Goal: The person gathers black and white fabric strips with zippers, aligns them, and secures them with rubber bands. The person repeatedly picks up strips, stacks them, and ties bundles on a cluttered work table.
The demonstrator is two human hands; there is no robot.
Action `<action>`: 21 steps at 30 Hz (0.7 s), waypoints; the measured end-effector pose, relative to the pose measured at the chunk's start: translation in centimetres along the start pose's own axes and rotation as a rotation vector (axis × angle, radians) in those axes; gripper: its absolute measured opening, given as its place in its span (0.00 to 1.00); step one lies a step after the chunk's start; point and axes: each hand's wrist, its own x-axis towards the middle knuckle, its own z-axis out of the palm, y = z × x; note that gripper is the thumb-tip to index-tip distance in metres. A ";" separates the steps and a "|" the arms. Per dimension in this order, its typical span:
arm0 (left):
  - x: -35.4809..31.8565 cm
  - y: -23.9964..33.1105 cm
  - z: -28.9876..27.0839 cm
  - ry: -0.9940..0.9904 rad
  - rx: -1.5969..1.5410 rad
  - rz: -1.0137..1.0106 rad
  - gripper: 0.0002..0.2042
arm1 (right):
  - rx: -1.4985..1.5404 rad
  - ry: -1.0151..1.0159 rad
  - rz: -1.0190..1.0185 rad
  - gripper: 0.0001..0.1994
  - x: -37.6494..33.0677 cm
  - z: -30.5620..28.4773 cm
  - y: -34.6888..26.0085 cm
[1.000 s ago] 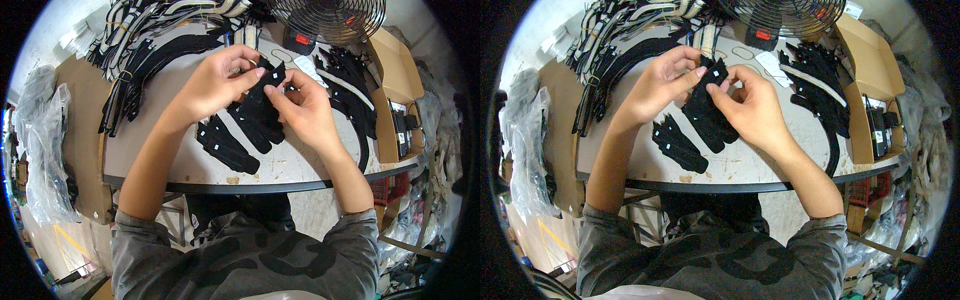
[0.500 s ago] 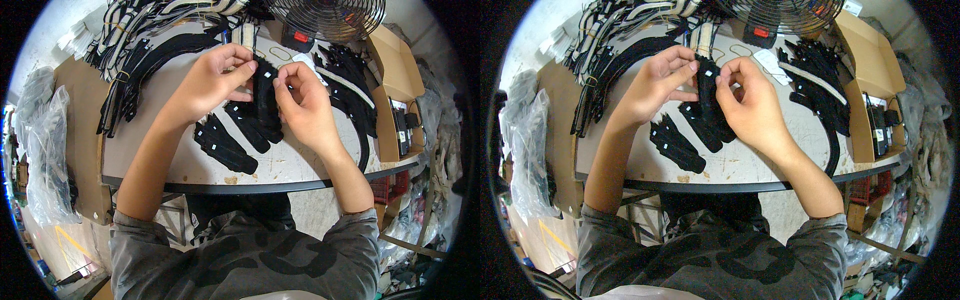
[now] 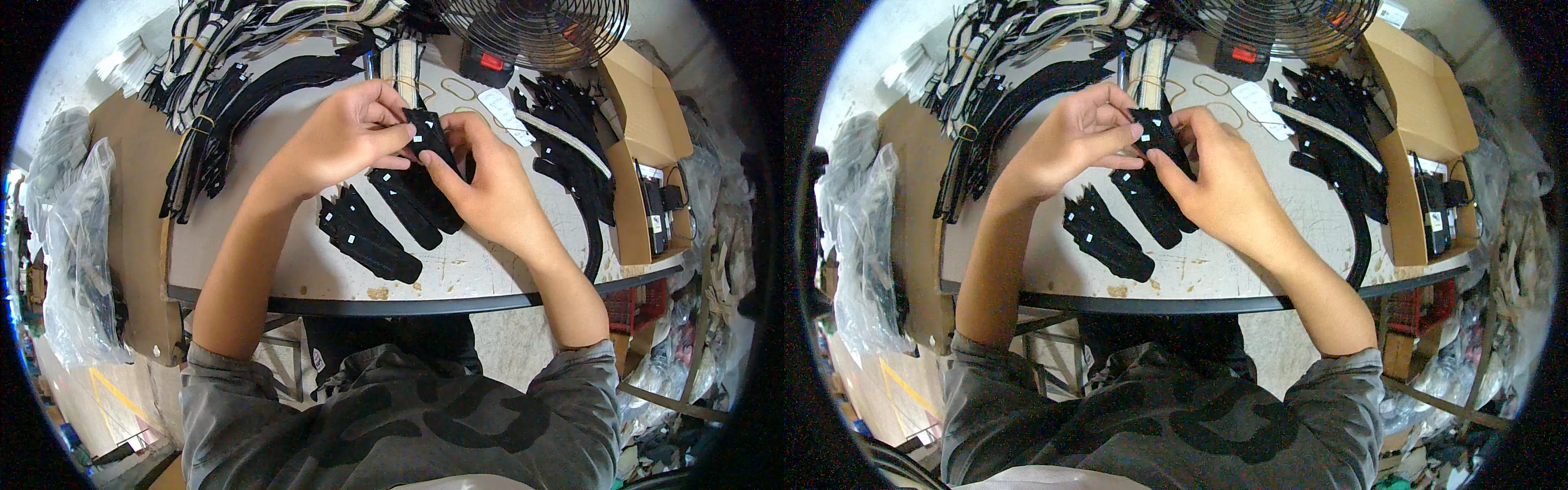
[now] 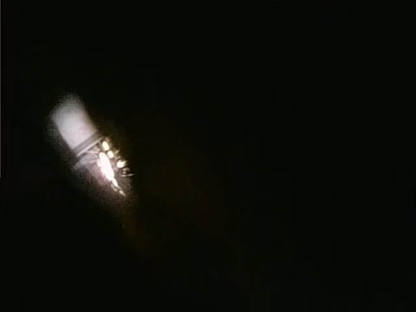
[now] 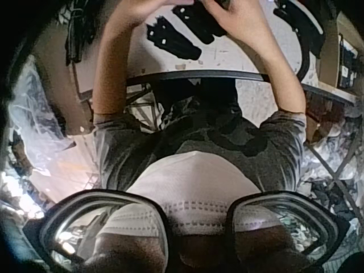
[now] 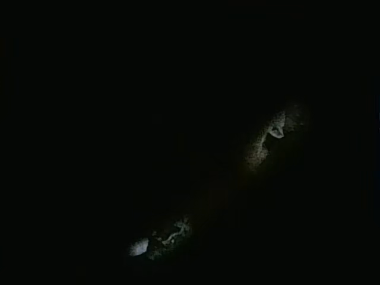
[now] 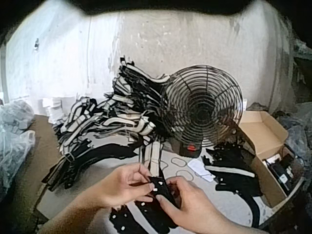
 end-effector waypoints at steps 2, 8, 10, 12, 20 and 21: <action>0.0 0.0 -0.7 -0.035 0.113 -0.036 0.10 | 0.025 -0.116 0.103 0.14 -0.1 -0.3 -0.3; -0.4 -1.6 -2.3 -0.027 0.607 0.124 0.07 | -0.274 -0.302 -0.067 0.22 -0.7 -0.9 -0.7; -0.5 -1.6 -2.2 0.004 0.642 0.079 0.08 | -0.391 -0.337 -0.068 0.31 -1.6 -0.7 -1.0; -0.4 -1.9 -2.4 0.017 0.643 0.028 0.08 | -0.508 -0.371 -0.068 0.39 -2.2 -0.5 -1.3; -0.5 -1.5 -1.9 -0.004 0.645 -0.025 0.10 | -0.480 -0.397 -0.027 0.35 -2.0 -0.3 -1.5; -0.4 -1.8 -1.9 -0.008 0.639 -0.008 0.11 | -0.474 -0.379 -0.021 0.34 -1.9 -0.3 -1.3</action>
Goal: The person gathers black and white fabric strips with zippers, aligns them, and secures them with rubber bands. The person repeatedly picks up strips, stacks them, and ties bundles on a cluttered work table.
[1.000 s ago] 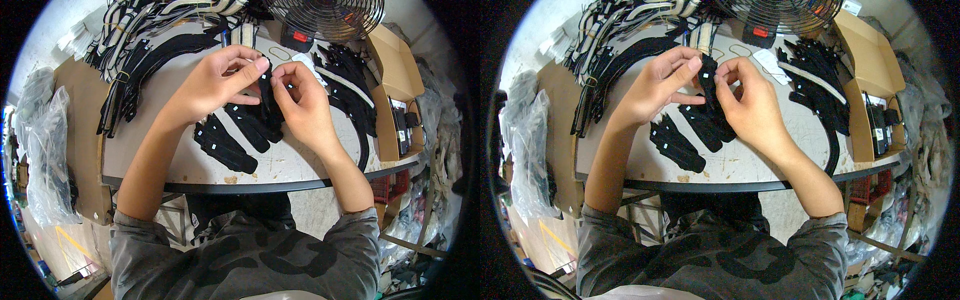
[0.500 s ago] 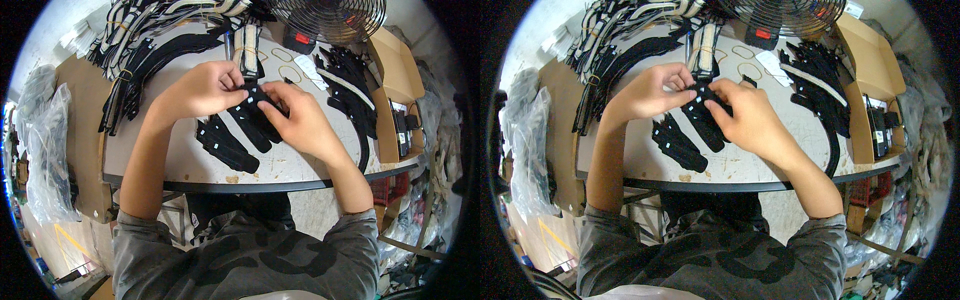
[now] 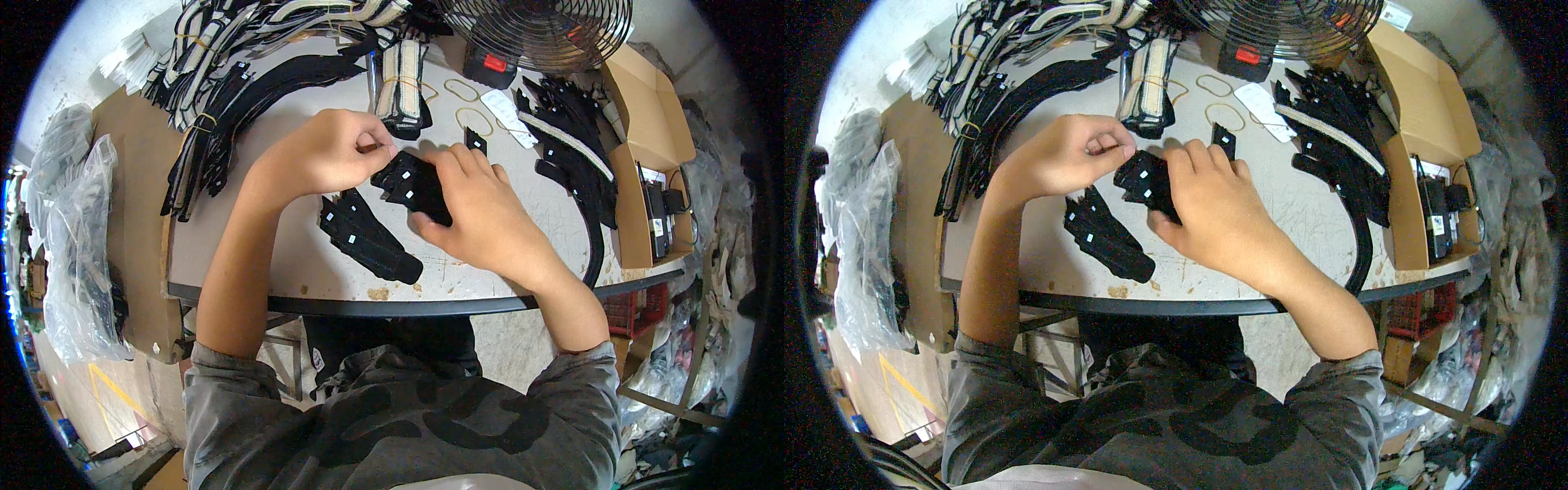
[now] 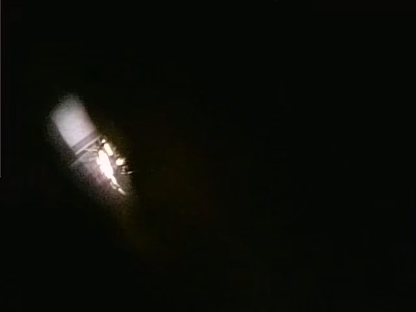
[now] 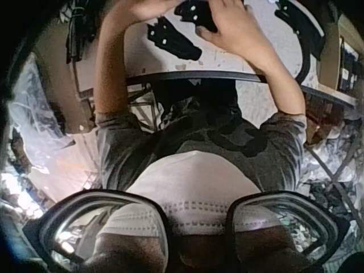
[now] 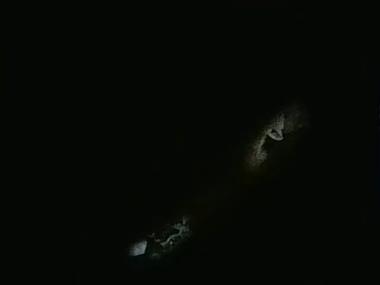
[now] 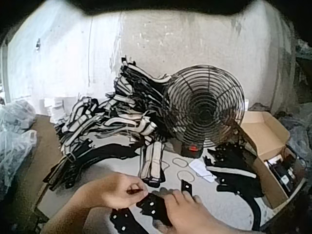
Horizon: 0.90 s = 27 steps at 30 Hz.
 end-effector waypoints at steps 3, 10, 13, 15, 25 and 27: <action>-0.2 0.3 0.0 -0.030 0.038 0.054 0.13 | 0.051 -0.011 0.028 0.32 0.1 0.1 0.5; 0.0 -0.2 0.1 -0.163 0.107 0.242 0.18 | 0.135 -0.078 0.041 0.27 0.4 -0.3 0.6; -0.2 -0.4 0.5 -0.116 0.070 0.341 0.21 | 0.150 -0.049 0.019 0.24 0.6 0.0 1.0; -0.1 -0.1 0.2 -0.082 0.125 0.378 0.24 | 0.182 -0.002 0.034 0.23 0.8 0.2 1.1; 0.0 0.1 1.1 -0.014 0.216 0.280 0.24 | 0.177 0.097 -0.044 0.22 0.8 0.7 0.9; 0.0 -0.1 1.3 -0.024 0.223 0.289 0.22 | 0.256 0.128 -0.072 0.23 0.8 1.2 1.1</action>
